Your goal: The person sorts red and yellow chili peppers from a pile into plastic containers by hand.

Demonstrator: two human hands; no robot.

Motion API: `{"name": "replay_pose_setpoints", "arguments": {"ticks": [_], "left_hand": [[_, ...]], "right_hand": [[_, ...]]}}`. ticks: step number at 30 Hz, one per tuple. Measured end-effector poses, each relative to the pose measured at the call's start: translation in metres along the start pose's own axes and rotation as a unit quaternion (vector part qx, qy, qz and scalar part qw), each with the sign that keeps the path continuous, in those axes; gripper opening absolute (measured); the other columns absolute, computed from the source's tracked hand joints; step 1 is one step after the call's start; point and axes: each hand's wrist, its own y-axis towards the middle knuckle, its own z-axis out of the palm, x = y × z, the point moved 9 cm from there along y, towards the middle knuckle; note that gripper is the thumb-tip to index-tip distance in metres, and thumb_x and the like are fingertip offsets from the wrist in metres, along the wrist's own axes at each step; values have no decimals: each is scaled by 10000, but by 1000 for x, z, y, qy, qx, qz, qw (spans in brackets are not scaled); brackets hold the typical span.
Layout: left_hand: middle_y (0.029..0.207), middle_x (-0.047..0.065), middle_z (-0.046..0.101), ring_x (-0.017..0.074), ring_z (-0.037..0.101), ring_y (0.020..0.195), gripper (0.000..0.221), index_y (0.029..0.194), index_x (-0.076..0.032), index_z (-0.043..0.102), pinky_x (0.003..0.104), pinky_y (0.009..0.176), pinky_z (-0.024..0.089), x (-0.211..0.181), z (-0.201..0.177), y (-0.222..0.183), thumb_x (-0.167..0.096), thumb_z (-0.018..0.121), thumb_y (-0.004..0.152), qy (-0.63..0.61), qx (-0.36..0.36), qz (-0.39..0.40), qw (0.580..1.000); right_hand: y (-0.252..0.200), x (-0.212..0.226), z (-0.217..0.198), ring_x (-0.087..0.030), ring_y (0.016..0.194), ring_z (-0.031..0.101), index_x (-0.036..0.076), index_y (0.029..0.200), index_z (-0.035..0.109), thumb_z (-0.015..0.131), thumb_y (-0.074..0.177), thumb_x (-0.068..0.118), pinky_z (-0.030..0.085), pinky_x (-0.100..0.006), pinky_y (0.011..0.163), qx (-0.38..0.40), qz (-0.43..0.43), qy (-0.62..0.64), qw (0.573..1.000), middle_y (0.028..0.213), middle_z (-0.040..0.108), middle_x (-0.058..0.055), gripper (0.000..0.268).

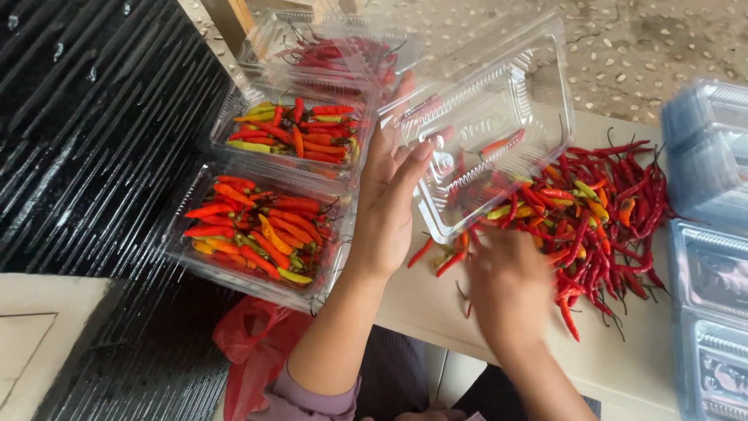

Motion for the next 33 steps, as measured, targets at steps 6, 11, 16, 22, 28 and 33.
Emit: {"name": "replay_pose_setpoints", "arguments": {"ticks": [6, 11, 16, 22, 28, 33], "left_hand": [[1763, 77, 221, 262, 223, 1668, 578, 1628, -119, 285, 512, 1368, 336, 1, 7, -4, -215, 523, 1109, -17, 18, 5, 1000], [1767, 91, 203, 225, 151, 1689, 574, 1625, -100, 281, 477, 1398, 275, -4, 13, -4, -213, 512, 1113, -15, 26, 11, 999], [1769, 72, 181, 260, 207, 1670, 564, 1626, -119, 271, 546, 1364, 348, 1, 14, -4, -215, 504, 1121, -18, 35, 5, 999], [1756, 84, 179, 183, 157, 1645, 577, 1604, -94, 284, 496, 1334, 344, 9, 18, -3, -222, 516, 1091, -17, 25, -9, 999], [1741, 100, 215, 241, 139, 1664, 600, 1600, -99, 298, 491, 1368, 234, 14, 24, 0, -292, 536, 1084, 2, 30, -11, 999], [1740, 91, 223, 262, 238, 1635, 586, 1598, -99, 303, 493, 1362, 271, 21, 32, 0, -269, 527, 1084, 5, 36, -13, 999]], "right_hand": [[-8, 15, -6, -313, 782, 615, 58, 1151, 720, 754, 842, 82, 507, -438, 729, 15, 39, 68, 997, 981, 647, -128, 312], [-2, 63, 26, -380, 705, 544, 13, 1097, 670, 648, 937, 102, 472, -472, 642, 48, -44, 118, 991, 887, 582, -142, 185], [5, 69, 24, -323, 600, 426, 56, 711, 457, 538, 828, -155, 397, -428, 567, -1, -76, 78, 994, 696, 414, -116, 255], [-22, -25, 17, -303, 748, 589, 104, 1025, 731, 579, 1012, 128, 464, -444, 622, 36, 59, -20, 997, 934, 637, -111, 154], [-22, -111, -86, -229, 773, 619, -48, 1256, 791, 738, 1100, 0, 506, -325, 616, -52, 150, -35, 987, 1079, 691, -218, 171], [-42, -93, -76, -296, 956, 611, 24, 1169, 727, 721, 995, 47, 509, -436, 828, 6, 161, 21, 987, 1059, 657, -135, 176]]}}
